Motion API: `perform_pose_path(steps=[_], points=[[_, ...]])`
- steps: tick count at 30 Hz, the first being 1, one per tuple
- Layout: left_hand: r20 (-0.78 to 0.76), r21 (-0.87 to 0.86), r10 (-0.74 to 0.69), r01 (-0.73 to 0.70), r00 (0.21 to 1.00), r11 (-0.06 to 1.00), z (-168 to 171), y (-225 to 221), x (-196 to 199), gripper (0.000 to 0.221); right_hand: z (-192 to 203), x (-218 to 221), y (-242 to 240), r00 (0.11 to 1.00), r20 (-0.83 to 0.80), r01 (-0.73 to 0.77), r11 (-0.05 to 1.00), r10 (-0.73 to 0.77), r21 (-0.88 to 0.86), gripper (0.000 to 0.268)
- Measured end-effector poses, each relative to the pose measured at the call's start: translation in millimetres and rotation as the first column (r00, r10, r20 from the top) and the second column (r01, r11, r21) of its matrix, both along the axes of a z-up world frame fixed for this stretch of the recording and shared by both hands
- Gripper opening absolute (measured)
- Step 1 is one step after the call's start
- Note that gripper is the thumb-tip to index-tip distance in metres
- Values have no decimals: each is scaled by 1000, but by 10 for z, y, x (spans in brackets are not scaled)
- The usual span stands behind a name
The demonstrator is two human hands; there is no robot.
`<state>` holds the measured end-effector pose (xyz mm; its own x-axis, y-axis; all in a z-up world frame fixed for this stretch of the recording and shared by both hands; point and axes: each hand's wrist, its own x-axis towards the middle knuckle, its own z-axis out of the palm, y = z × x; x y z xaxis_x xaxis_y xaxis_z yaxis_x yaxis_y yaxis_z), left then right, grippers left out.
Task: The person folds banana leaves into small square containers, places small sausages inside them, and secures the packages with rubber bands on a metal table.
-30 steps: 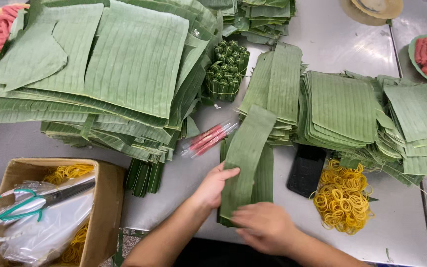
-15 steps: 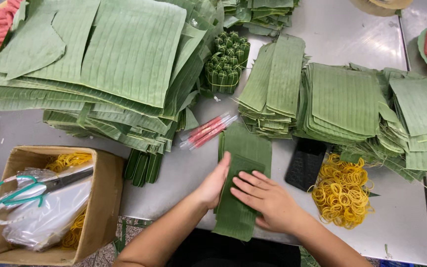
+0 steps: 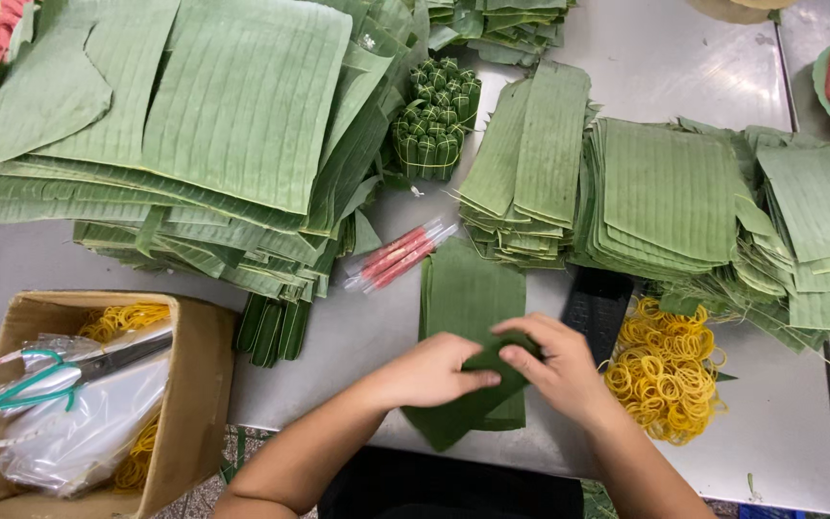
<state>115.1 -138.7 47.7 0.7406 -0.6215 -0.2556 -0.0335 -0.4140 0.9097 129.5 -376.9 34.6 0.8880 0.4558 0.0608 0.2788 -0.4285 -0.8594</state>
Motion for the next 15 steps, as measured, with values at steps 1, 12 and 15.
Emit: perform_pose_path(steps=[1, 12, 15], points=[[-14, 9, 49, -49, 999, 999, 10, 1, 28, 35, 47, -34, 53, 998, 5, 57, 997, -57, 45, 24], [642, 495, 305, -684, 703, 535, -642, 612, 1086, 25, -337, -255, 562, 895, 396, -104, 959, 206, -264, 47], [540, 433, 439, -684, 718, 587, -487, 697, 1037, 20, -310, -311, 587, 917, 357, -88, 961, 181, -261, 44]])
